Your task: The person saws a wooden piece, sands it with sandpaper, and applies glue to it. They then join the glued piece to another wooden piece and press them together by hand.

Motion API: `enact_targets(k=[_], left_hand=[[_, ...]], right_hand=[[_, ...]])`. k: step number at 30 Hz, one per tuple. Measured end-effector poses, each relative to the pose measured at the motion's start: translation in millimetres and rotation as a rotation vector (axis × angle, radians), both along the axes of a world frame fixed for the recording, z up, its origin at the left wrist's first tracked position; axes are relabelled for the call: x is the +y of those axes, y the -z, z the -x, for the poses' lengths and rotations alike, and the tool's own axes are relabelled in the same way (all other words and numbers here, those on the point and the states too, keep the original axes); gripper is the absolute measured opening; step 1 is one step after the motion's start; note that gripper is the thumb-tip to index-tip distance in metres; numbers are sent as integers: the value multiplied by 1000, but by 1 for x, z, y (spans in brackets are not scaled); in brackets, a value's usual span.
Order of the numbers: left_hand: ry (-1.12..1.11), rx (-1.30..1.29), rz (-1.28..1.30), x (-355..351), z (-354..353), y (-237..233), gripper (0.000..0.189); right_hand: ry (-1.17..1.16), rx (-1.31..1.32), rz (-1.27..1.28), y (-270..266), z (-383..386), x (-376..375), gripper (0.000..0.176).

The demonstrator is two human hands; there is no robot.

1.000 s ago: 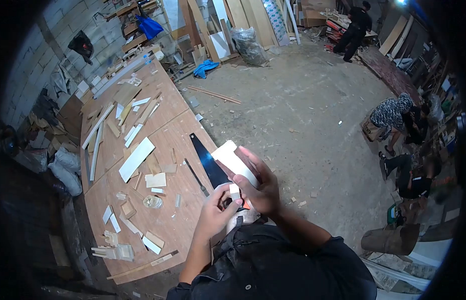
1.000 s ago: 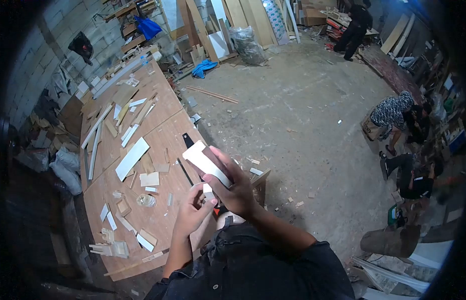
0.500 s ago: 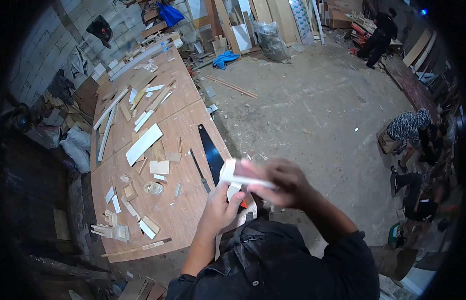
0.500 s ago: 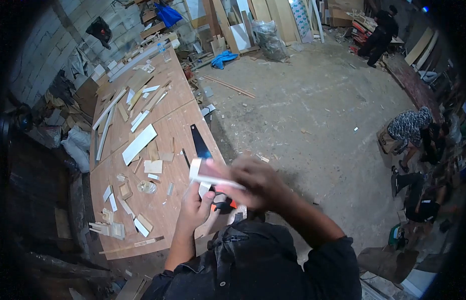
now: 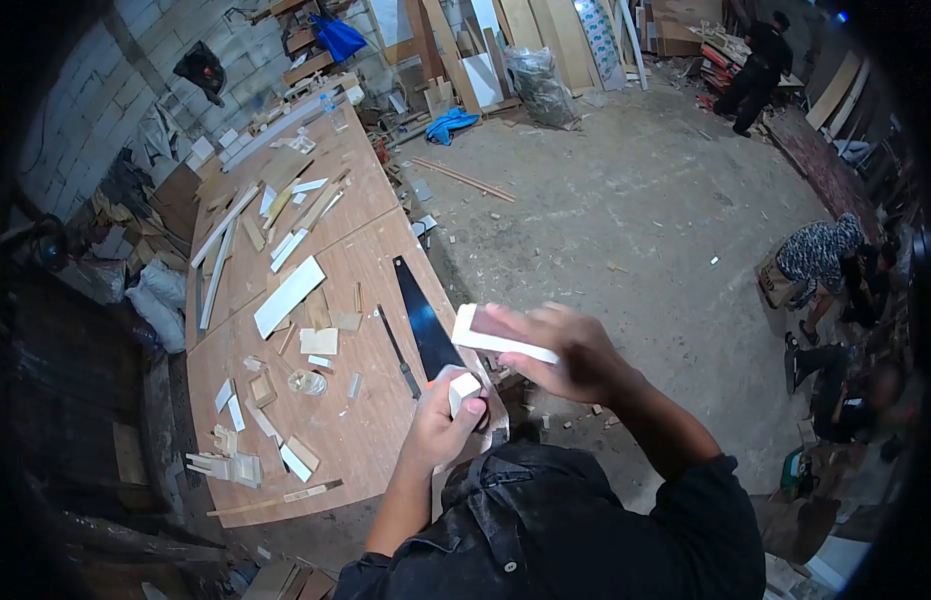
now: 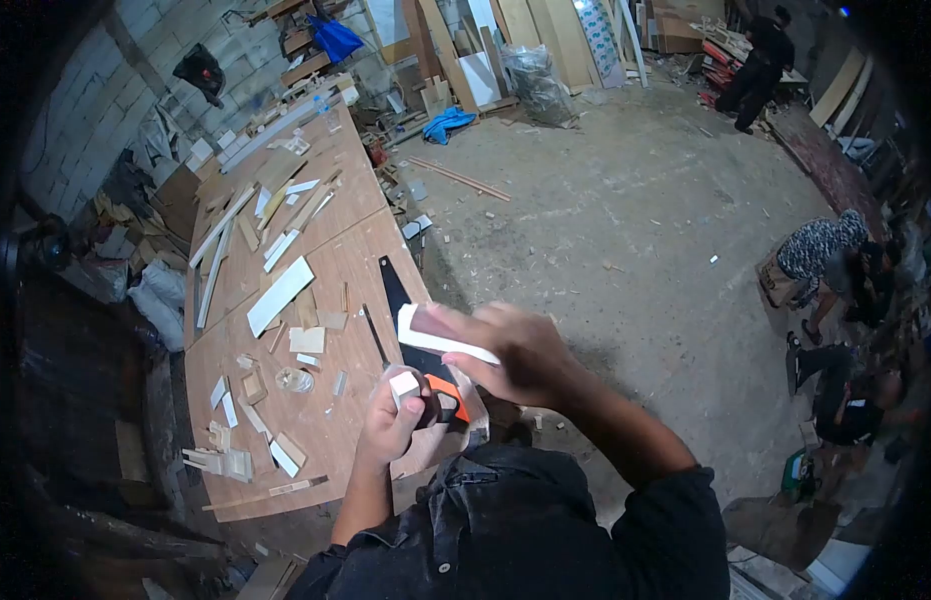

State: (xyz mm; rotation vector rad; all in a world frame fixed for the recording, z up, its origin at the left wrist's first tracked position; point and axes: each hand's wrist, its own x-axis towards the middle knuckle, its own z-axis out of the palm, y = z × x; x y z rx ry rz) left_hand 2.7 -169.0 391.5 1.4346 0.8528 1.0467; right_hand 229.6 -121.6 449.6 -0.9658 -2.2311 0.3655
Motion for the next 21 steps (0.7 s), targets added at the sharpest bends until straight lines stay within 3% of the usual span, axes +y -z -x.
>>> enact_targets(k=[1,3,7,8,15,17,21], left_hand=[[0,-3,-5,2,-1,-2,27],[-1,-152,154,3,-2,-2,29],[46,-179,132,1,-10,-25,34],[-24,-66,21,3,-13,-19,41],[-123,-37,-10,-1,-13,-17,51],[-155,-54,-38,-3,-9,-10,51],[-136,36,-158,-8,5,14,43]], right_hand=[[0,-3,-5,-1,0,0,61],[-30,403,-80,-3,0,-7,61],[-93,326,-86,-12,0,-16,66],[-110,339,-104,-10,2,-13,68],[-105,198,-47,-11,11,-11,63],[-137,351,-287,1,25,-10,66],[-44,158,-98,3,20,-31,61]])
